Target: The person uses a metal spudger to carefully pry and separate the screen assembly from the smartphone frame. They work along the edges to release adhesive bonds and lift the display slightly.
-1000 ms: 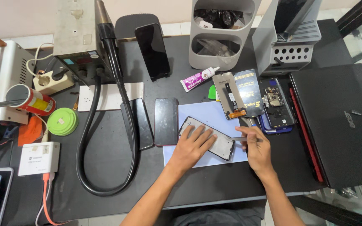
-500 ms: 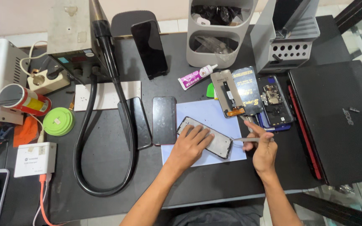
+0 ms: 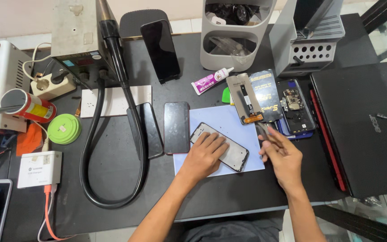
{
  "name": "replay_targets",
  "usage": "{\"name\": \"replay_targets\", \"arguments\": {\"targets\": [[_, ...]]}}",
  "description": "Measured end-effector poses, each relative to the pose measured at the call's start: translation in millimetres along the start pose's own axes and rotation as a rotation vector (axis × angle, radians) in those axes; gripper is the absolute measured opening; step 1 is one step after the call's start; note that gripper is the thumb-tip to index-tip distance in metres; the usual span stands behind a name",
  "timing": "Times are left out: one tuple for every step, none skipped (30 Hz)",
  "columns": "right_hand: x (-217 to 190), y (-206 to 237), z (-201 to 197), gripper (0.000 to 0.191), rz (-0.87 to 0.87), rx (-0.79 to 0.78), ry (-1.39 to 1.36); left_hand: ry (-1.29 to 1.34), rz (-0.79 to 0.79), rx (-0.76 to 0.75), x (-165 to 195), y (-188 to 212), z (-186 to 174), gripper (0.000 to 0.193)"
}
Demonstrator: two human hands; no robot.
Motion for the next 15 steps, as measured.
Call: {"name": "replay_targets", "arguments": {"targets": [[0.7,2.0,0.7,0.044,-0.003,0.035,0.083,0.002,-0.002,0.0,0.4,0.0,-0.3,0.044],[1.5,4.2,2.5,0.043,-0.007,0.069,0.166,0.001,-0.004,0.001,0.0,0.1,-0.6,0.045],[2.0,7.0,3.6,0.042,-0.009,0.104,0.249,0.003,-0.008,0.001,0.2,0.1,-0.5,0.045],[-0.7,11.1,5.8,0.037,-0.116,0.106,0.349,0.009,-0.01,-0.001,0.8,0.6,-0.1,0.045],[-3.3,15.2,8.8,0.031,-0.225,0.108,0.448,0.014,-0.012,-0.002,1.1,1.1,0.3,0.045],[-6.4,17.0,13.0,0.025,-0.34,0.111,0.545,0.016,-0.009,-0.002,-0.1,1.2,0.8,0.046],[-7.2,17.4,14.9,0.024,-0.329,0.125,0.564,0.014,-0.01,-0.003,-1.2,1.1,1.6,0.046],[-7.4,20.6,16.7,0.023,-0.313,0.136,0.585,0.015,-0.017,-0.007,-0.5,2.1,2.4,0.047],[-8.1,22.4,18.9,0.022,-0.3,0.148,0.605,0.013,-0.021,-0.009,-0.6,2.9,3.1,0.047],[-10.4,22.5,22.2,0.022,-0.33,0.153,0.621,0.012,-0.015,-0.005,-2.3,3.1,3.4,0.048],[-13.0,23.9,24.4,0.022,-0.355,0.157,0.639,0.015,-0.012,-0.003,-3.0,3.0,4.0,0.048],[-15.2,27.7,25.7,0.022,-0.375,0.161,0.661,0.023,-0.013,-0.002,-1.5,3.8,4.6,0.049],[-17.8,31.3,27.0,0.02,-0.413,0.179,0.696,0.025,-0.021,-0.003,0.1,4.4,5.0,0.049],[-20.9,32.6,28.8,0.019,-0.457,0.198,0.729,0.023,-0.024,-0.002,0.3,4.3,5.2,0.05],[-24.0,33.3,30.1,0.018,-0.502,0.216,0.762,0.02,-0.029,-0.001,0.0,3.3,5.4,0.05]]}}
Point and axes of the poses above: each hand's wrist, its own y-axis away from the middle knuckle, its own z-axis out of the palm, x = y × z, the point moved 3 cm from there along -y, towards the middle knuckle, and after that the axes turned 13 degrees about z, right-handed, at the moved point
